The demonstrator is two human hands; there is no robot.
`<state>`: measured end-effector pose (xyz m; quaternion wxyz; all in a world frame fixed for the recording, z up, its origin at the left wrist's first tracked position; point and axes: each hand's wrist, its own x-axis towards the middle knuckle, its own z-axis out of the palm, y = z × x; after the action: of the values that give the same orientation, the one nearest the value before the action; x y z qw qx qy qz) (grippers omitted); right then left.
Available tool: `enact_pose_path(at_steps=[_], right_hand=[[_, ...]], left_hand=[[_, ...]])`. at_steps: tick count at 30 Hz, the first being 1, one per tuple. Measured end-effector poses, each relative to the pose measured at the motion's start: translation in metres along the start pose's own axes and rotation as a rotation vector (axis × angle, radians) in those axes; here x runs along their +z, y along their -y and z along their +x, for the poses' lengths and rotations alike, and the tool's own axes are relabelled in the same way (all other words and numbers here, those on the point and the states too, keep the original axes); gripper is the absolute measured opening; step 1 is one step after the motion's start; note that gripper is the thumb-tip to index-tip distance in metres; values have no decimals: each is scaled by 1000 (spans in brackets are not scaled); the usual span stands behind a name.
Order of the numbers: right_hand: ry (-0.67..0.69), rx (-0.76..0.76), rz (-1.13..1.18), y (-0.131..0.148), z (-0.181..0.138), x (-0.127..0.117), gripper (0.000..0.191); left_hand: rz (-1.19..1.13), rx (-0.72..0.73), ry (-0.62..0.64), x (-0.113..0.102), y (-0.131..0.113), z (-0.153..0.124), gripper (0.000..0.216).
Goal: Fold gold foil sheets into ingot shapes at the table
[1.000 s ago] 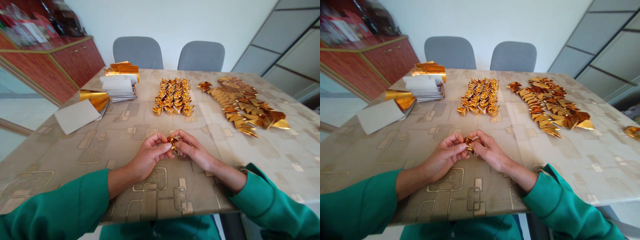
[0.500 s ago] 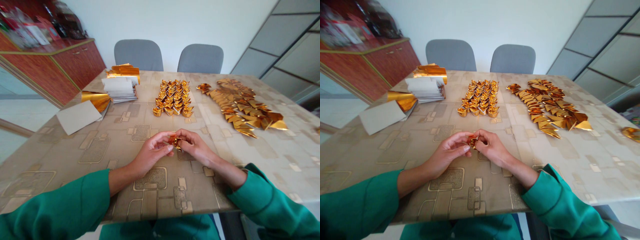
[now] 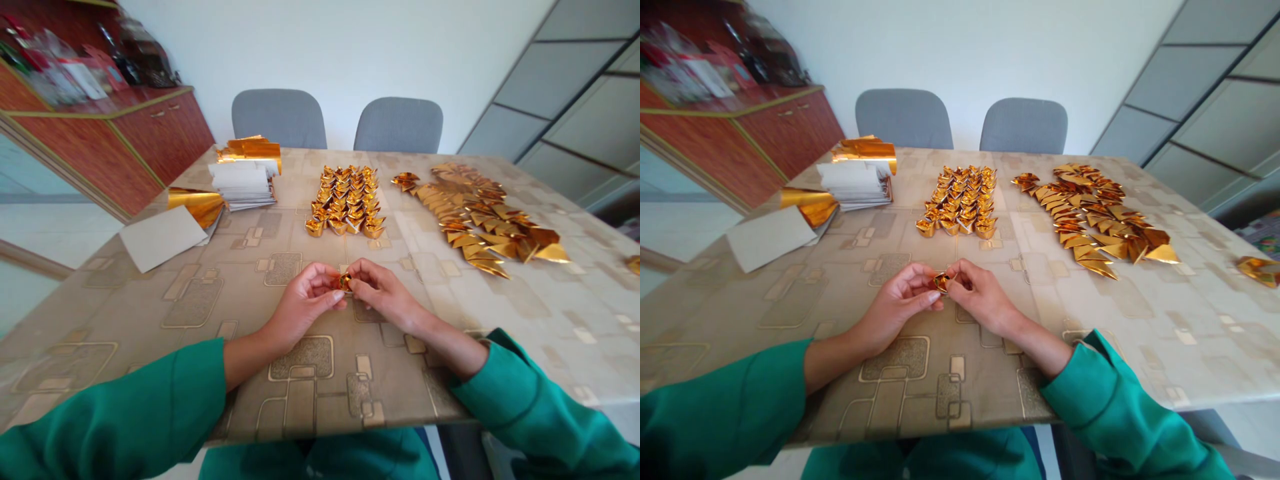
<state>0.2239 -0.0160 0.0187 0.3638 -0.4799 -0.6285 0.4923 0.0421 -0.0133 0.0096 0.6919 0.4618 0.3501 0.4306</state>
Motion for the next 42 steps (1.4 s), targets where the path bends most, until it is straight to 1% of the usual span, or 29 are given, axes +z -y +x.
enact_pose_path(at_steps=[5, 10, 16, 20, 23, 26, 28, 30, 32, 34, 36, 37, 39, 42], right_hand=[[-54, 3, -14, 1, 1, 1, 14], [-14, -7, 1, 4, -2, 1, 16], [-69, -31, -129, 6, -2, 3, 12], [-59, -93, -245, 10, -2, 1, 21], [-105, -182, -334, 7, -1, 0, 25], [-140, -270, -333, 2, 0, 2, 19], [-150, -302, -325, 1, 2, -2, 15], [-183, -318, -347, 3, 7, -15, 17], [-267, -313, -408, 6, 16, -41, 22], [-400, -282, -524, 7, 34, -77, 24], [-526, -219, -732, 2, 57, -115, 22], [-562, -163, -846, -3, 69, -133, 22], [-565, -12, -1093, -14, 96, -163, 25], [-548, 57, -1187, -31, 132, -189, 28]], left_hand=[[41, 18, 12, 0, -2, 0, 26], [47, 21, 23, -1, -3, -1, 26], [120, 61, 49, -2, 3, 1, 27], [127, 107, -35, -5, 4, 5, 27], [96, 110, -82, -7, 2, 7, 29], [99, 93, -69, -7, 2, 6, 31], [124, 93, -65, -7, 2, 5, 32], [173, 106, -78, -8, 2, 4, 31], [228, 125, -84, -8, 3, 3, 27], [268, 142, -70, -9, 4, 3, 22], [299, 156, -51, -9, 5, 3, 18], [316, 159, -48, -9, 6, 3, 16], [351, 147, -54, -9, 6, 3, 15], [386, 102, -57, -9, 5, 2, 17]])
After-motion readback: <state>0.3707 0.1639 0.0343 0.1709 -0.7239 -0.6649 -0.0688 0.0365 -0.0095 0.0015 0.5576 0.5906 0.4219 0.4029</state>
